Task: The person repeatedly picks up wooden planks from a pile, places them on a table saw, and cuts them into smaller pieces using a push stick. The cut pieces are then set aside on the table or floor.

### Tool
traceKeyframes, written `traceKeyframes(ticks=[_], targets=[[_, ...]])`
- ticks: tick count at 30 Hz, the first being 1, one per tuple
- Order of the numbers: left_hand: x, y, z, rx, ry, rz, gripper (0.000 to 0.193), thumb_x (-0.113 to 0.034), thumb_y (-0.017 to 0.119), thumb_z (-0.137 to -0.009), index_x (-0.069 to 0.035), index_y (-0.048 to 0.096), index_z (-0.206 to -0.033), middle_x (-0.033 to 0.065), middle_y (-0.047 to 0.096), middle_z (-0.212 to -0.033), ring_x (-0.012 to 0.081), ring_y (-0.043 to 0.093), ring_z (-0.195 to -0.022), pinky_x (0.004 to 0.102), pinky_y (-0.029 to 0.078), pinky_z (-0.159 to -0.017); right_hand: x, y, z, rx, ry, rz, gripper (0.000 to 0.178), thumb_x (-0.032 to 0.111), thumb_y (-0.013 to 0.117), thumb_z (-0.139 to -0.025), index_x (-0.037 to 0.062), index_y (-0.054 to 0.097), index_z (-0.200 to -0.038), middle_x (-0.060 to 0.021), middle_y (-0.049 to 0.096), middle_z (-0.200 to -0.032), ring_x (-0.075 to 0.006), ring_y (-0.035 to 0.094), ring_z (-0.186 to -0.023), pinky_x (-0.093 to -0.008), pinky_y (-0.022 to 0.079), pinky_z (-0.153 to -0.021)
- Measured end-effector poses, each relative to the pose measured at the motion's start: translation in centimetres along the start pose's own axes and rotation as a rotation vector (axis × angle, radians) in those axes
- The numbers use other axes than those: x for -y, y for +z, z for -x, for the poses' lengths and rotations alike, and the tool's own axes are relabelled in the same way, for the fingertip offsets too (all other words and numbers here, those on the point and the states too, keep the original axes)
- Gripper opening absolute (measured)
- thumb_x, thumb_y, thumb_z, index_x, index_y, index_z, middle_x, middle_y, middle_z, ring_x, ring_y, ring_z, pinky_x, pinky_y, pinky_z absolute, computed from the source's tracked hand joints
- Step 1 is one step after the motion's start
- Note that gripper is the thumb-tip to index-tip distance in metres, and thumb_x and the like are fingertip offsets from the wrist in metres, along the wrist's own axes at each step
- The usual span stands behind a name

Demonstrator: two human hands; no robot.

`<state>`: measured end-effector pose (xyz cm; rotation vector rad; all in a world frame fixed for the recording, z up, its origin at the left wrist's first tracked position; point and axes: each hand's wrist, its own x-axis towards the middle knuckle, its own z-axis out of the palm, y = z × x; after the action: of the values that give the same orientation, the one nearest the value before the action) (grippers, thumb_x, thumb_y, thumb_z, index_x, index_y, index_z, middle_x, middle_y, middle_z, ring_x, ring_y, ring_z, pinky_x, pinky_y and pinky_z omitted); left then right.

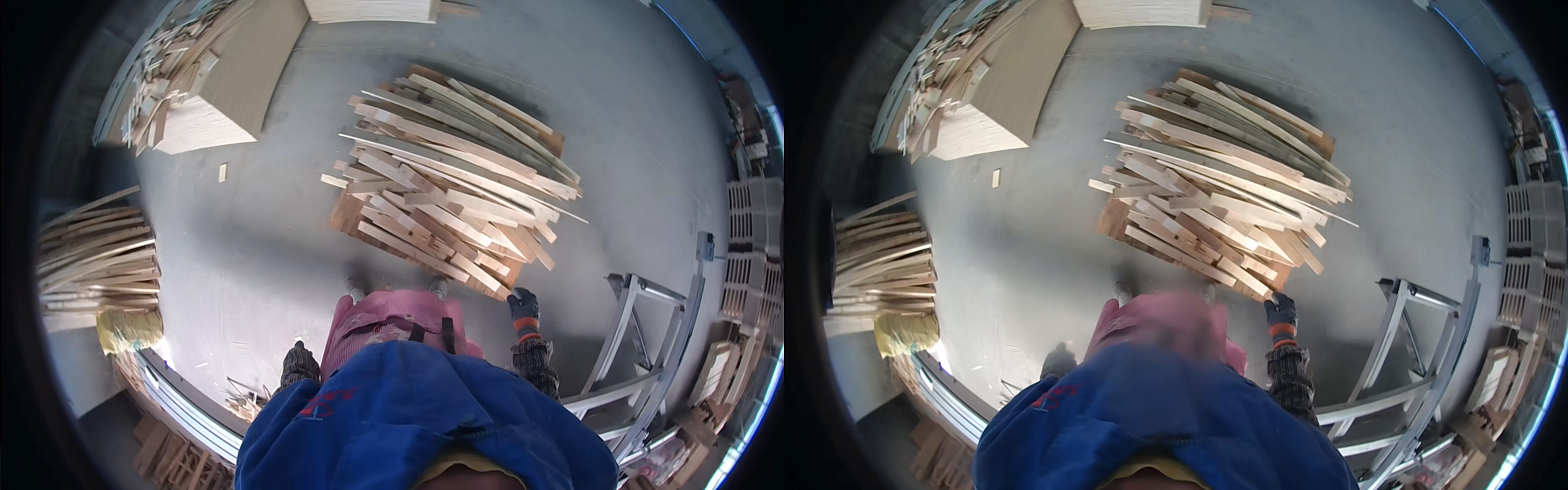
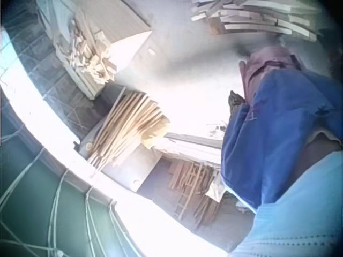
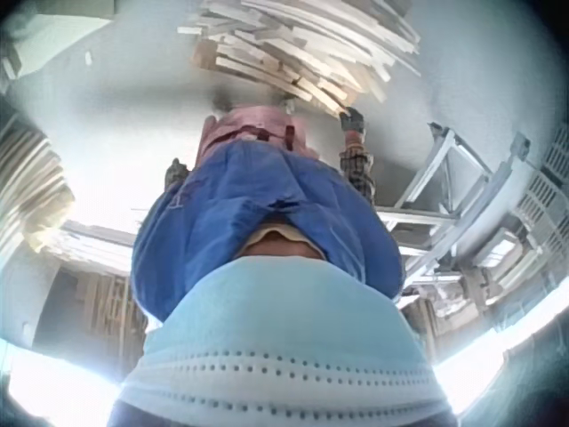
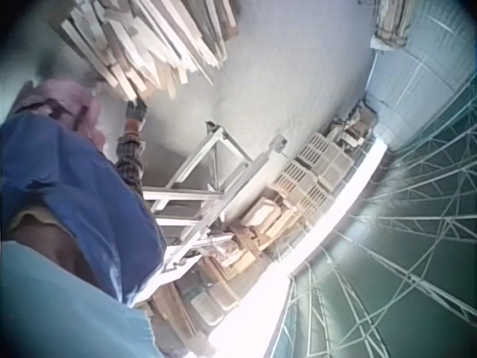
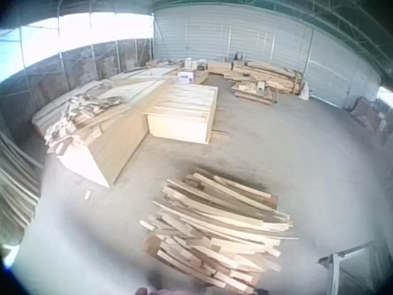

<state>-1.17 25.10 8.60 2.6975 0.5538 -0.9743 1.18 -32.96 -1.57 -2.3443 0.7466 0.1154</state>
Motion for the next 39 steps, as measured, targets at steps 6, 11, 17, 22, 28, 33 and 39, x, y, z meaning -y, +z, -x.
traceKeyframes(ticks=[6, 11, 17, 22, 28, 33, 39], targets=[[15.1, 5.1, -4.7, 0.227, -0.03, -0.051, 0.03, -0.037, 0.053, -0.08, -0.012, 0.065, -0.092, 0.0135, 0.066, -0.091, 0.0326, 0.063, -0.081, 0.0435, 0.049, -0.071, 3.5, 9.1, -0.4, 0.129, -0.007, -0.134, 0.029, 0.022, 0.071, -0.074, 0.0035, 0.066, -0.096, -0.0167, 0.068, -0.092, -0.0305, 0.065, -0.087, -0.0394, 0.05, -0.078], [25.3, 11.9, -17.0, 0.031, -0.299, 0.501, 0.032, -0.034, 0.05, -0.08, -0.011, 0.064, -0.098, 0.0136, 0.066, -0.093, 0.0322, 0.063, -0.087, 0.0438, 0.048, -0.077, 8.5, 20.4, 1.1, 0.571, 0.188, 0.135, 0.019, 0.021, 0.062, -0.078, 0.0089, 0.069, -0.092, -0.0141, 0.068, -0.091, -0.0276, 0.066, -0.083, -0.0385, 0.051, -0.074], [34.7, 0.4, -23.6, -0.319, -0.393, 0.626, 0.039, -0.037, 0.058, -0.08, -0.008, 0.064, -0.104, 0.019, 0.066, -0.097, 0.0351, 0.063, -0.094, 0.0444, 0.05, -0.079, 24.7, 30.6, 1.7, 0.738, -0.207, 0.255, 0.016, 0.02, 0.059, -0.078, 0.0125, 0.069, -0.089, -0.0122, 0.068, -0.09, -0.0268, 0.065, -0.083, -0.0391, 0.052, -0.073], [41.2, 1.9, -26.6, -0.478, -0.578, 1.038, 0.035, -0.036, 0.058, -0.082, -0.007, 0.066, -0.099, 0.0173, 0.067, -0.096, 0.0345, 0.063, -0.092, 0.0447, 0.051, -0.078, 37.4, 37.2, -1.5, 0.722, -1.064, 0.582, 0.016, 0.019, 0.057, -0.078, 0.0156, 0.07, -0.086, -0.0105, 0.067, -0.088, -0.0261, 0.065, -0.082, -0.0396, 0.052, -0.072], [41.1, 3.8, -28.3, -0.109, -0.737, 0.762, 0.032, -0.033, 0.057, -0.081, -0.007, 0.066, -0.096, 0.0172, 0.067, -0.091, 0.0334, 0.064, -0.088, 0.044, 0.05, -0.075, 53.4, 48.8, -10.9, 0.573, -0.755, 0.38, 0.013, 0.022, 0.059, -0.077, 0.016, 0.068, -0.083, -0.0077, 0.065, -0.084, -0.0245, 0.064, -0.086, -0.0396, 0.051, -0.076], [39.7, -2.4, -33.7, -0.076, -0.773, 0.806, 0.03, -0.031, 0.058, -0.081, -0.007, 0.065, -0.098, 0.0162, 0.067, -0.09, 0.0319, 0.063, -0.084, 0.0434, 0.05, -0.071, 72.4, 61.2, -17.0, 0.558, -0.428, -0.16, 0.03, 0.024, 0.07, -0.079, 0.0045, 0.065, -0.101, -0.0115, 0.068, -0.096, -0.0245, 0.065, -0.09, -0.0351, 0.05, -0.082], [44.6, -10.7, -38.5, -0.247, -0.898, 0.969, 0.029, -0.029, 0.059, -0.081, -0.008, 0.063, -0.1, 0.015, 0.066, -0.088, 0.0301, 0.063, -0.079, 0.0426, 0.05, -0.067, 105.3, 64.3, -12.9, 0.547, -0.905, -0.386, 0.027, 0.02, 0.071, -0.08, 0.0064, 0.063, -0.102, -0.0071, 0.067, -0.091, -0.016, 0.064, -0.079, -0.0307, 0.051, -0.072]])
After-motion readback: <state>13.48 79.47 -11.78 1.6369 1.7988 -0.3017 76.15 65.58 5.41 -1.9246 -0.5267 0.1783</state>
